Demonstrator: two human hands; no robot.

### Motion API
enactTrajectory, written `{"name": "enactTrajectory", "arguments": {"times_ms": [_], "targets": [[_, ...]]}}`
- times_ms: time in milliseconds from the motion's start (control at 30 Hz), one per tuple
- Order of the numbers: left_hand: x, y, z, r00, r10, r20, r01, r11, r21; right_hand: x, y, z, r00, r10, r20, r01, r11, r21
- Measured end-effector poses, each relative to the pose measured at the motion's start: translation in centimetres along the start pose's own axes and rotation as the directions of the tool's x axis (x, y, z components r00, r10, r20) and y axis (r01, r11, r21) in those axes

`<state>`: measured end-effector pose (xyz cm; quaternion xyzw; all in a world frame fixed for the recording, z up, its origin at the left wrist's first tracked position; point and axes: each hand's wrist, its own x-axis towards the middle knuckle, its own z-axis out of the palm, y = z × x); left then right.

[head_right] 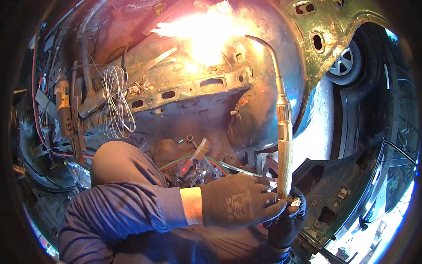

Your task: The person uses a welding torch to heat and weld a section of a car's undercarriage frame. They then use a wrench to tighten bolts and pliers to remove a small metal piece from the welded area.

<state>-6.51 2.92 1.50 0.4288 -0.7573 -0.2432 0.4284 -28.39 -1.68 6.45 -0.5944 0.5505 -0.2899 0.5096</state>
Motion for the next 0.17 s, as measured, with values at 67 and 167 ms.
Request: {"name": "enactTrajectory", "arguments": {"times_ms": [67,167], "targets": [[-0.10,0.05,0.19,1.000,0.006,0.000,-0.006,1.000,0.001,-0.06,-0.01,-0.58,1.000,0.017,0.024,-0.017,0.999,0.028],[-0.24,0.34,-0.07,0.999,-0.002,0.044,0.001,1.000,0.011,-0.53,0.21,-0.88,1.000,0.020,0.020,-0.020,1.000,0.004]]}}
